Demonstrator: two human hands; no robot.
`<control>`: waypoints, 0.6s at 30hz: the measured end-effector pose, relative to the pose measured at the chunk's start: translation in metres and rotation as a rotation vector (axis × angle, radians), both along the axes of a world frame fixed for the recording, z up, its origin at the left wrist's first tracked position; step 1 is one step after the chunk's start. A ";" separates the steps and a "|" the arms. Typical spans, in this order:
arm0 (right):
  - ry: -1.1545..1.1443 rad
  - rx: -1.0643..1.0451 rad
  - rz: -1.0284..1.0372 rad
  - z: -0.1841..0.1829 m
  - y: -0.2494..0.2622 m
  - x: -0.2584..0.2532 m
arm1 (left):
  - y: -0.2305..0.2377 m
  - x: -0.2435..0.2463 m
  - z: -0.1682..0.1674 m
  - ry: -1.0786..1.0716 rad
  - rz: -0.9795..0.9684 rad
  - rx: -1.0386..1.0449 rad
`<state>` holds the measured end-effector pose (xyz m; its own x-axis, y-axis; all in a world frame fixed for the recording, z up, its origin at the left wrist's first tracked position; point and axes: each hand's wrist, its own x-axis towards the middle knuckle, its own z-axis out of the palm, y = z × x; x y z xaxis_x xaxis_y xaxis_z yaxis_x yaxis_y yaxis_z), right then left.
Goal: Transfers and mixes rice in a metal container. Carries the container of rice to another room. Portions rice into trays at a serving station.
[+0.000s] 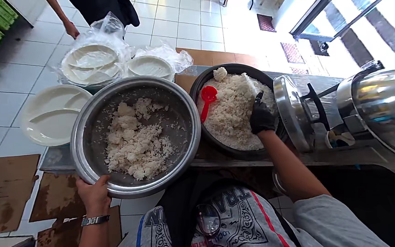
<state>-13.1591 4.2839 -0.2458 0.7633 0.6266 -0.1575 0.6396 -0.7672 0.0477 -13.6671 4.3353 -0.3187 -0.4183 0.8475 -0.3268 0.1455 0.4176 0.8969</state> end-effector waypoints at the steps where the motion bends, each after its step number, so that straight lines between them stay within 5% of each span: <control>1: 0.057 -0.023 0.004 0.012 0.003 0.011 | 0.000 -0.001 -0.001 -0.002 0.001 0.004; 5: 0.115 0.034 -0.034 0.060 -0.001 0.042 | 0.000 -0.002 -0.001 -0.014 -0.006 0.014; 9: -0.058 -0.018 0.065 0.093 -0.031 -0.004 | -0.002 -0.003 0.000 0.011 -0.012 -0.014; 12: -0.064 -0.169 0.084 0.081 -0.033 -0.036 | -0.001 -0.004 -0.002 0.016 -0.011 -0.018; 18: -0.005 -0.146 0.096 0.034 0.003 -0.063 | -0.001 -0.002 0.000 0.006 0.002 -0.015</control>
<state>-13.2216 4.2866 -0.2118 0.7019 0.6676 -0.2483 0.7093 -0.6871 0.1576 -13.6687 4.3339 -0.3185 -0.4221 0.8416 -0.3370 0.1495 0.4313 0.8898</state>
